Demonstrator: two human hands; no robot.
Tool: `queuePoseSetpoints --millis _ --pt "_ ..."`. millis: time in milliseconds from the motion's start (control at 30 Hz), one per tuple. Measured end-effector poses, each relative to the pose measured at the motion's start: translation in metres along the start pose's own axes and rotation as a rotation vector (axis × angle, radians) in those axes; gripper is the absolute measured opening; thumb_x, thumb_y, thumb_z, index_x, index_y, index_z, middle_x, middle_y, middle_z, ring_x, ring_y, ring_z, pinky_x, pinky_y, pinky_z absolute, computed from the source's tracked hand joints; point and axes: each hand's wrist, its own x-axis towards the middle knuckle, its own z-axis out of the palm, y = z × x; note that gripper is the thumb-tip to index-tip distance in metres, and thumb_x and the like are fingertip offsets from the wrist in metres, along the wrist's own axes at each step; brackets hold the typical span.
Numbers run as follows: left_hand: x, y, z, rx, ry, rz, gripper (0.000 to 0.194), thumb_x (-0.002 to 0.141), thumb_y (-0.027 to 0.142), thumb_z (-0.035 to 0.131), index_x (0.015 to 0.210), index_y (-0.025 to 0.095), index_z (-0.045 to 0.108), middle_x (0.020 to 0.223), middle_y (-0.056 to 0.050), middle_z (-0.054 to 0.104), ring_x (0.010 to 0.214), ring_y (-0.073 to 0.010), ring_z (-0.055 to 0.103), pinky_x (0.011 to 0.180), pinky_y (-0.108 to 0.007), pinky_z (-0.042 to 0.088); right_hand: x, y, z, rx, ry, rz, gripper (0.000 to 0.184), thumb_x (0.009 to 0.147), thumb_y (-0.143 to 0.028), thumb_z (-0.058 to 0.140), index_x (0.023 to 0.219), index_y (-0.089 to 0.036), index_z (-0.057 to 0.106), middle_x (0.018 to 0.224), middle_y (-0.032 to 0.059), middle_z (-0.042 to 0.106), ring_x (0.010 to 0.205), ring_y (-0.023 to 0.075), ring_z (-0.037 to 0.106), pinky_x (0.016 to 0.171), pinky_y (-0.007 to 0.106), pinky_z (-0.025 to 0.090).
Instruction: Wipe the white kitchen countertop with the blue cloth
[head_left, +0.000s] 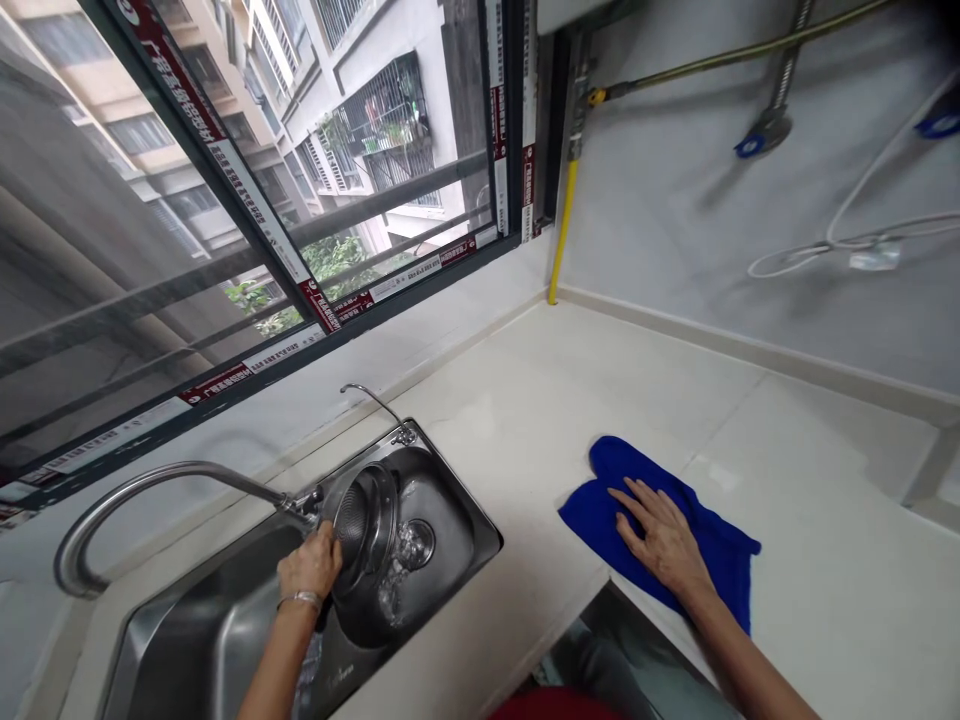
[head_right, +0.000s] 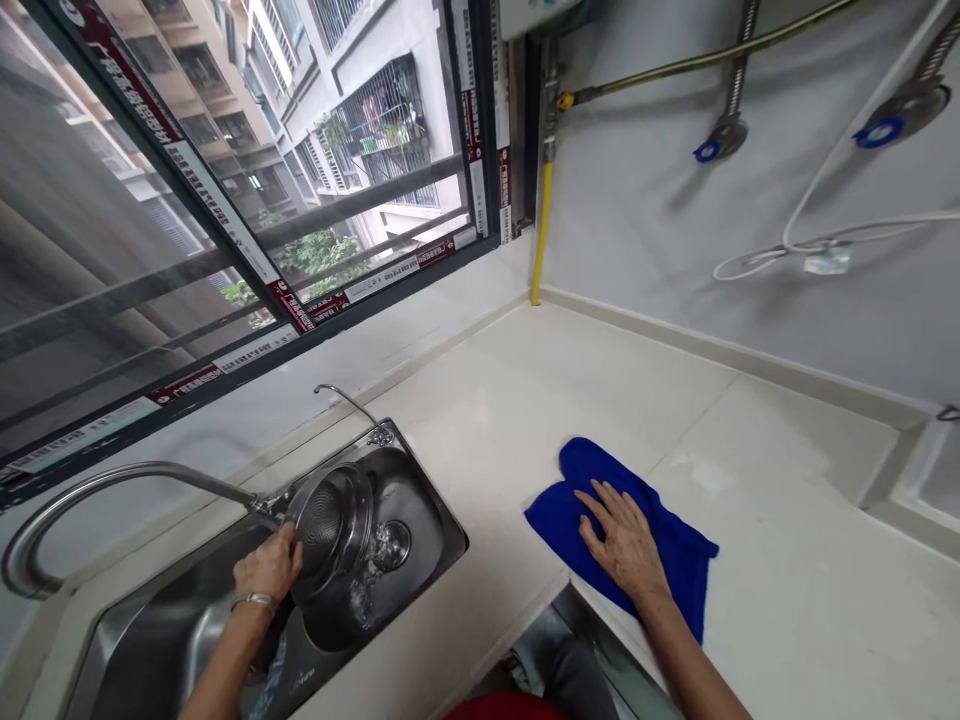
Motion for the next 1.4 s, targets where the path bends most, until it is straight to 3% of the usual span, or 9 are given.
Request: queuePoseSetpoints --millis 267,500,667,800,900,1033,1233,1400 --pt "-0.016 -0.021 -0.014 0.101 0.044 0.043 0.049 0.097 0.03 0.014 0.112 0.016 0.058 0.109 -0.014 0.07 0.094 -0.037 0.071 0.074 -0.05 0.055 -0.001 0.001 0.001 0.019 0.006 0.002 0.044 0.097 -0.038 0.041 0.133 -0.02 0.059 0.146 0.0127 0.055 0.138 0.0269 0.048 0.118 0.051 0.036" --pt "-0.008 -0.022 0.0 0.044 0.013 -0.026 0.045 0.096 0.03 0.017 0.115 0.016 0.056 0.115 -0.014 0.07 0.096 -0.0375 0.071 0.076 -0.05 0.054 0.0 -0.001 0.0 0.009 0.019 0.006 0.043 0.098 -0.038 0.04 0.131 -0.02 0.061 0.143 0.0129 0.057 0.137 0.0268 0.049 0.117 0.051 0.037" --pt "0.0 -0.02 0.025 -0.057 -0.03 -0.128 0.041 0.095 0.036 0.024 0.113 0.018 0.057 0.115 -0.015 0.071 0.103 -0.0386 0.069 0.082 -0.048 0.051 0.001 -0.002 0.0 -0.001 0.033 0.004 0.044 0.099 -0.04 0.038 0.13 -0.02 0.061 0.142 0.0132 0.057 0.137 0.0267 0.049 0.117 0.051 0.037" --pt "0.007 -0.013 0.058 -0.153 -0.092 -0.208 0.047 0.095 0.037 0.022 0.119 0.016 0.055 0.107 -0.02 0.073 0.102 -0.0378 0.07 0.082 -0.045 0.051 0.001 -0.002 0.002 0.0 0.045 -0.005 0.043 0.098 -0.039 0.039 0.128 -0.02 0.062 0.142 0.0136 0.058 0.136 0.0272 0.05 0.117 0.051 0.037" --pt "0.012 -0.007 0.084 -0.234 -0.119 -0.216 0.047 0.095 0.036 0.024 0.122 0.013 0.054 0.11 -0.022 0.073 0.105 -0.035 0.069 0.086 -0.042 0.05 0.0 -0.001 0.002 0.0 0.031 -0.001 0.043 0.098 -0.039 0.039 0.13 -0.02 0.061 0.143 0.0128 0.057 0.136 0.027 0.05 0.117 0.051 0.037" --pt "0.015 -0.004 0.113 -0.326 -0.14 -0.208 0.043 0.094 0.032 0.025 0.111 0.01 0.058 0.11 -0.02 0.073 0.108 -0.0312 0.068 0.091 -0.038 0.049 0.0 0.001 0.003 0.009 0.021 -0.006 0.044 0.098 -0.04 0.04 0.132 -0.021 0.059 0.144 0.0125 0.056 0.137 0.0273 0.049 0.117 0.052 0.037" --pt "0.015 -0.006 0.134 -0.432 -0.152 -0.183 0.041 0.094 0.034 0.025 0.099 0.016 0.062 0.095 -0.014 0.075 0.093 -0.0269 0.072 0.08 -0.035 0.053 0.0 0.001 0.003 0.015 0.025 -0.018 0.044 0.097 -0.04 0.042 0.131 -0.021 0.06 0.144 0.0134 0.056 0.136 0.0283 0.05 0.116 0.053 0.038" --pt "0.028 -0.001 0.142 -0.48 -0.159 -0.147 0.033 0.094 0.032 0.036 0.104 0.017 0.064 0.103 -0.012 0.076 0.1 -0.0238 0.071 0.087 -0.033 0.053 -0.001 0.002 0.004 0.015 0.016 -0.012 0.044 0.097 -0.041 0.042 0.132 -0.021 0.06 0.144 0.0131 0.056 0.136 0.0284 0.05 0.116 0.054 0.038"
